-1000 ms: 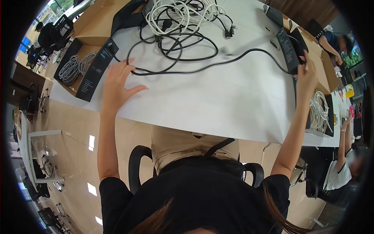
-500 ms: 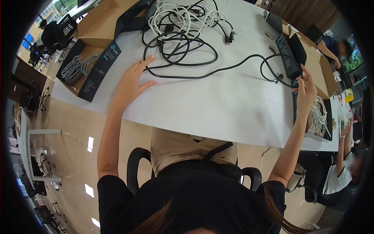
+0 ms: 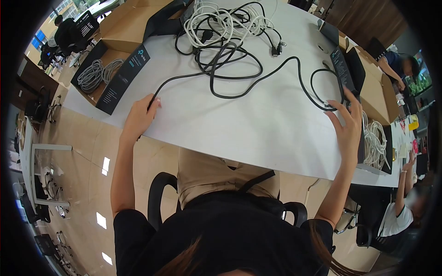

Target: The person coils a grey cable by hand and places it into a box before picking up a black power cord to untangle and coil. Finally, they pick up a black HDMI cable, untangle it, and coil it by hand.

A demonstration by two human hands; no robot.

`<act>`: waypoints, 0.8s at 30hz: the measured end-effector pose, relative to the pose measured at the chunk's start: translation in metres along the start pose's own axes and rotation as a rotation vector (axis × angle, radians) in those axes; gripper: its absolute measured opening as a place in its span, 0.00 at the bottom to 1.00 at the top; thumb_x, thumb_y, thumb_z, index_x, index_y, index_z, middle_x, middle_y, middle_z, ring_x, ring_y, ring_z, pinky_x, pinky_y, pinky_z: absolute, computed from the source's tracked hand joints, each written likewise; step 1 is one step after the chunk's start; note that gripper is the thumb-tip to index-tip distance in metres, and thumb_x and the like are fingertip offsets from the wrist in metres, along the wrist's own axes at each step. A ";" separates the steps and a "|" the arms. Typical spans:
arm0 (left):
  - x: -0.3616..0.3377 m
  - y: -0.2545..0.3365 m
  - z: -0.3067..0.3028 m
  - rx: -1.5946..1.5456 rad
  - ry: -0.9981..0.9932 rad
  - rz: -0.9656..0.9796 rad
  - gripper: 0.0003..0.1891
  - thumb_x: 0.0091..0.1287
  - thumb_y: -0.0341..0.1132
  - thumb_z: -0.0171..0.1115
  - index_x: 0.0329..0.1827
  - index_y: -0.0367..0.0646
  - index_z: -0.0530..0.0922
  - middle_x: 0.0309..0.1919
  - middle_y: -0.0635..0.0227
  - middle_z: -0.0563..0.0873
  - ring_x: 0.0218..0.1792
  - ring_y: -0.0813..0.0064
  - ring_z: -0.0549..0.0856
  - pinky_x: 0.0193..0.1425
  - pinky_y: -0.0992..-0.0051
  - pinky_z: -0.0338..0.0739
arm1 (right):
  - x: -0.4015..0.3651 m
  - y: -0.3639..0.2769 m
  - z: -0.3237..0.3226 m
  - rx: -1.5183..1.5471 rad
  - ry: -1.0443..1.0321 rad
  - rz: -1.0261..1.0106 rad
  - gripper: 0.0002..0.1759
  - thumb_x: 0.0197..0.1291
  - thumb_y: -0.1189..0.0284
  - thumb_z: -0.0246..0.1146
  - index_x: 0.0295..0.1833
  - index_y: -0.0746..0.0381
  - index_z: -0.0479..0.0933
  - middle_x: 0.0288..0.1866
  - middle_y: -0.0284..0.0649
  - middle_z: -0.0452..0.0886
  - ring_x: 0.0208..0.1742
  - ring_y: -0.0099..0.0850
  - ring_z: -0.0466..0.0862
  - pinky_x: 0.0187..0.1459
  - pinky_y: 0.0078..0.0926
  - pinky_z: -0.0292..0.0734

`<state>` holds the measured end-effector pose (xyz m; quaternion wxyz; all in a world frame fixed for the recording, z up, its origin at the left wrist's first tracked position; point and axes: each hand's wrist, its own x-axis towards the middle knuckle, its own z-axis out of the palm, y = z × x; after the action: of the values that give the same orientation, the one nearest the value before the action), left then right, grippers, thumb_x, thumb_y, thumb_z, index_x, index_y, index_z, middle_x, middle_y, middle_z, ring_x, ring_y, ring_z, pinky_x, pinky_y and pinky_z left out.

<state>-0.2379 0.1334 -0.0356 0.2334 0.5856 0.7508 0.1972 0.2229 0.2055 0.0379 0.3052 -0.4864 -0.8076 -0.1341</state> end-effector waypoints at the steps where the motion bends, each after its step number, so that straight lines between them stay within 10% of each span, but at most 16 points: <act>1: 0.003 -0.003 0.000 -0.242 -0.067 0.022 0.09 0.69 0.38 0.49 0.43 0.42 0.71 0.21 0.70 0.73 0.21 0.77 0.74 0.28 0.77 0.68 | 0.001 0.000 0.001 -0.108 0.093 -0.080 0.14 0.45 0.68 0.69 0.39 0.59 0.79 0.53 0.36 0.77 0.52 0.35 0.75 0.57 0.33 0.67; 6: 0.005 0.017 0.014 -1.074 -0.092 0.187 0.13 0.73 0.42 0.42 0.41 0.44 0.71 0.22 0.77 0.73 0.23 0.83 0.74 0.28 0.80 0.67 | 0.015 -0.003 -0.008 0.023 0.184 -0.204 0.03 0.55 0.77 0.60 0.35 0.65 0.75 0.51 0.39 0.77 0.51 0.37 0.76 0.57 0.32 0.66; 12: 0.013 0.095 0.047 -1.136 0.240 0.369 0.15 0.74 0.43 0.38 0.44 0.43 0.70 0.44 0.64 0.81 0.46 0.72 0.81 0.51 0.74 0.73 | 0.058 -0.023 0.002 0.565 0.241 -0.273 0.01 0.56 0.83 0.56 0.34 0.69 0.72 0.33 0.41 0.73 0.33 0.31 0.73 0.37 0.20 0.67; 15: 0.027 0.104 0.070 -1.223 0.051 0.551 0.14 0.74 0.42 0.37 0.48 0.43 0.68 0.53 0.58 0.77 0.54 0.64 0.78 0.56 0.70 0.72 | 0.079 -0.044 0.004 0.722 0.209 -0.287 0.01 0.57 0.82 0.56 0.34 0.70 0.72 0.31 0.40 0.72 0.32 0.29 0.71 0.36 0.19 0.66; 17: 0.020 0.120 0.072 -1.274 -0.069 0.549 0.14 0.75 0.42 0.35 0.50 0.43 0.66 0.49 0.54 0.79 0.48 0.62 0.81 0.55 0.70 0.73 | 0.090 -0.059 0.008 0.763 0.212 -0.258 0.02 0.58 0.81 0.56 0.35 0.70 0.73 0.29 0.38 0.72 0.29 0.27 0.70 0.33 0.18 0.64; 18: 0.016 0.131 0.074 -1.401 -0.121 0.492 0.14 0.75 0.41 0.34 0.52 0.44 0.66 0.31 0.61 0.80 0.31 0.69 0.83 0.40 0.75 0.77 | 0.095 -0.063 0.012 0.772 0.210 -0.288 0.03 0.58 0.80 0.56 0.35 0.69 0.74 0.28 0.37 0.72 0.28 0.26 0.69 0.31 0.17 0.63; 24: 0.019 0.132 0.074 -1.423 -0.256 0.419 0.14 0.75 0.40 0.36 0.54 0.45 0.66 0.17 0.75 0.64 0.12 0.87 0.59 0.16 0.84 0.54 | 0.115 -0.079 0.035 1.007 0.173 -0.204 0.07 0.62 0.75 0.55 0.37 0.67 0.77 0.23 0.33 0.71 0.24 0.18 0.66 0.26 0.15 0.59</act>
<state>-0.0953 0.1850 -0.0228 0.5985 0.4425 0.2821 0.6053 0.1022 0.2658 0.0888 0.5523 -0.1852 -0.7872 0.2024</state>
